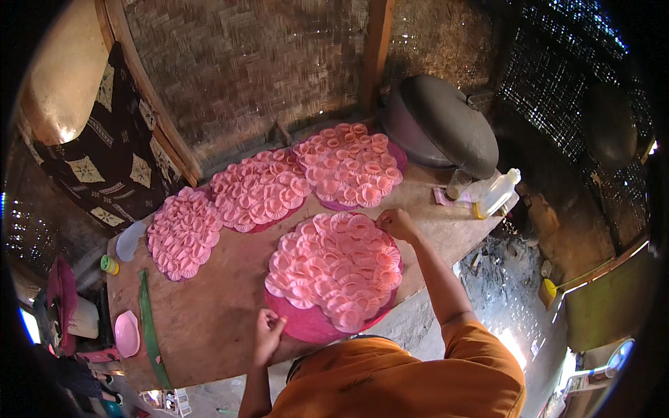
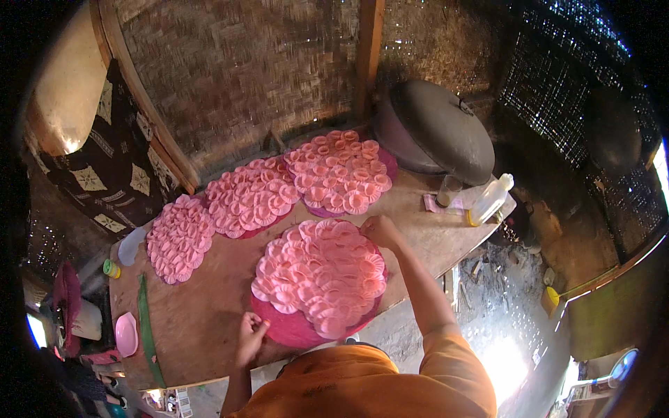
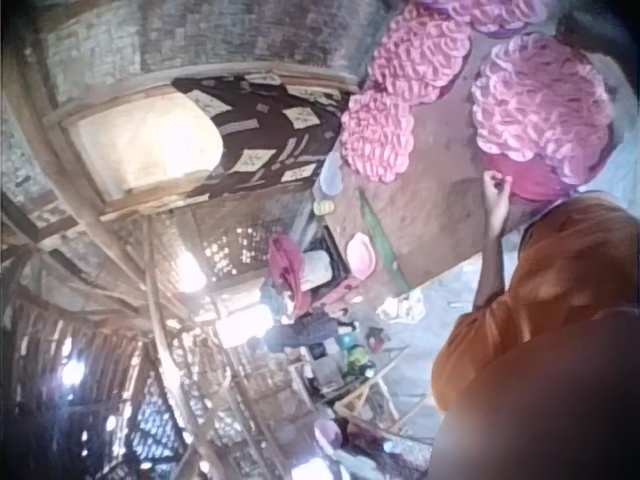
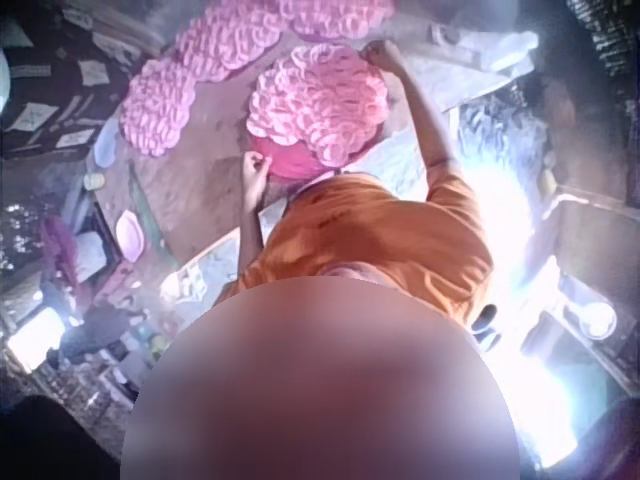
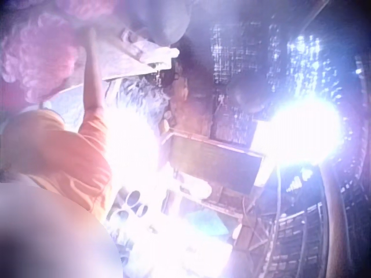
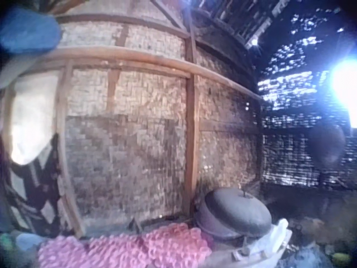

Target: The person arranges pink petal-shaped items onto circular pink mats on a wooden table, placing them one by one in concentric patterns. The person briefly moves a green leaf and a pink bowl, then returns to arranging petals. The person also briefly walks away and returns to the table.

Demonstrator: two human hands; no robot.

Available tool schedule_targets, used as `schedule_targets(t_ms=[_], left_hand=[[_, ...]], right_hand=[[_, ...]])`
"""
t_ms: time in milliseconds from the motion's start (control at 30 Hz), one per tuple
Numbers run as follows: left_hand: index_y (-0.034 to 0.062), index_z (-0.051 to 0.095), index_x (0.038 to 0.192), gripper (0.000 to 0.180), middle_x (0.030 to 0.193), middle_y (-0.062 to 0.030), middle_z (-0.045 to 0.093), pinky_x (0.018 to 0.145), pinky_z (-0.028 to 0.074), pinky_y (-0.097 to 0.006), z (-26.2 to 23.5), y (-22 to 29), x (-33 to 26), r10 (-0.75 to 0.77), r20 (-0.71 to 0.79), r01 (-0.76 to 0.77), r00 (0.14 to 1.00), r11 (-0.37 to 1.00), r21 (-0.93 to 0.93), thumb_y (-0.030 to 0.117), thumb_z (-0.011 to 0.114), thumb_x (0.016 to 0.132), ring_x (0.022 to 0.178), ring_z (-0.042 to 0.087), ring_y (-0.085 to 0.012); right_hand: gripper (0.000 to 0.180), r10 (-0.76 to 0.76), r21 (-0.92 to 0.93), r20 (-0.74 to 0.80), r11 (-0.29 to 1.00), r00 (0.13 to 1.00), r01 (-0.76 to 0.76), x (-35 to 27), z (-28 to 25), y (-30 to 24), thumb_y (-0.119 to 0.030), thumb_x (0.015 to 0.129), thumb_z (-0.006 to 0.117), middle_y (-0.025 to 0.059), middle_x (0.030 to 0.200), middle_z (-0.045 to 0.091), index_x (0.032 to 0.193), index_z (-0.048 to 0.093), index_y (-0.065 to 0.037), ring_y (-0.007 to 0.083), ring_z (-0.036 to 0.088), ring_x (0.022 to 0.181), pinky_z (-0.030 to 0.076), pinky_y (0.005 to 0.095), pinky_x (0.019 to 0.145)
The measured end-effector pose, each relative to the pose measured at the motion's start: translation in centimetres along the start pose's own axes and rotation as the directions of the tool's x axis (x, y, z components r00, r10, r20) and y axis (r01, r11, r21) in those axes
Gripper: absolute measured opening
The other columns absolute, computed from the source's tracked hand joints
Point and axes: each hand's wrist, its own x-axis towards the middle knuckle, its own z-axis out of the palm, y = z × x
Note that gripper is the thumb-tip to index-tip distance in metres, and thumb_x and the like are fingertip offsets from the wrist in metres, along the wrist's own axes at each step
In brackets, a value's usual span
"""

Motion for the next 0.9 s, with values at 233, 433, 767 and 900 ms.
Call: schedule_targets(t_ms=[233, 433, 767, 900], left_hand=[[0.0074, 0.059, 0.101, 0.023, 0.085, 0.0017, 0.061, 0.069, 0.048, -0.024, 8.5, 0.9, -0.3, -0.168, 0.341, 0.160, 0.925, 0.986, 0.053, 0.018, 0.076, 0.091, 0.078, 0.057, -0.0061], [0.0038, 0.063, 0.110, 0.028, 0.094, -0.0051, 0.070, 0.076, 0.055, -0.032, 13.8, 4.9, 0.4, -0.111, 0.576, -0.050, 0.810, 0.966, 0.255, 0.026, 0.071, 0.095, 0.084, 0.067, -0.0134], [0.0027, 0.067, 0.110, 0.022, 0.095, -0.0132, 0.073, 0.073, 0.057, -0.033, 13.5, 6.3, 0.9, 0.137, 0.342, -0.277, 0.930, 0.873, 0.402, 0.017, 0.071, 0.095, 0.082, 0.072, -0.0206], [0.0025, 0.068, 0.110, 0.017, 0.094, -0.0132, 0.073, 0.074, 0.057, -0.031, 11.6, 4.2, 1.3, 0.201, 0.020, -0.199, 0.979, 0.937, 0.288, 0.006, 0.070, 0.094, 0.082, 0.072, -0.0195]], right_hand=[[0.017, -0.139, -0.394, 0.178, 0.897, 0.974, 0.200, 4.2, -8.0, 2.9, -0.014, 0.084, 0.073, 0.0099, 0.089, 0.076, 0.097, 0.075, -0.004, 0.0186, 0.070, 0.082, 0.056, 0.0357, 0.076], [0.017, -0.069, -0.305, 0.096, 0.948, 0.993, 0.096, 6.8, -11.6, 7.1, -0.014, 0.083, 0.074, 0.0094, 0.090, 0.076, 0.099, 0.075, -0.007, 0.0199, 0.070, 0.084, 0.055, 0.0356, 0.077], [0.024, -0.137, -0.320, -0.302, 0.947, 0.943, 0.035, 9.8, -8.2, 1.5, -0.028, 0.084, 0.076, 0.0173, 0.093, 0.073, 0.094, 0.075, -0.007, 0.0354, 0.071, 0.091, 0.055, 0.0448, 0.079], [0.024, -0.323, -0.384, -0.177, 0.892, 0.930, 0.237, 11.0, -4.1, -0.7, -0.032, 0.082, 0.075, 0.0168, 0.101, 0.070, 0.092, 0.075, -0.010, 0.0378, 0.069, 0.093, 0.052, 0.0504, 0.083]])
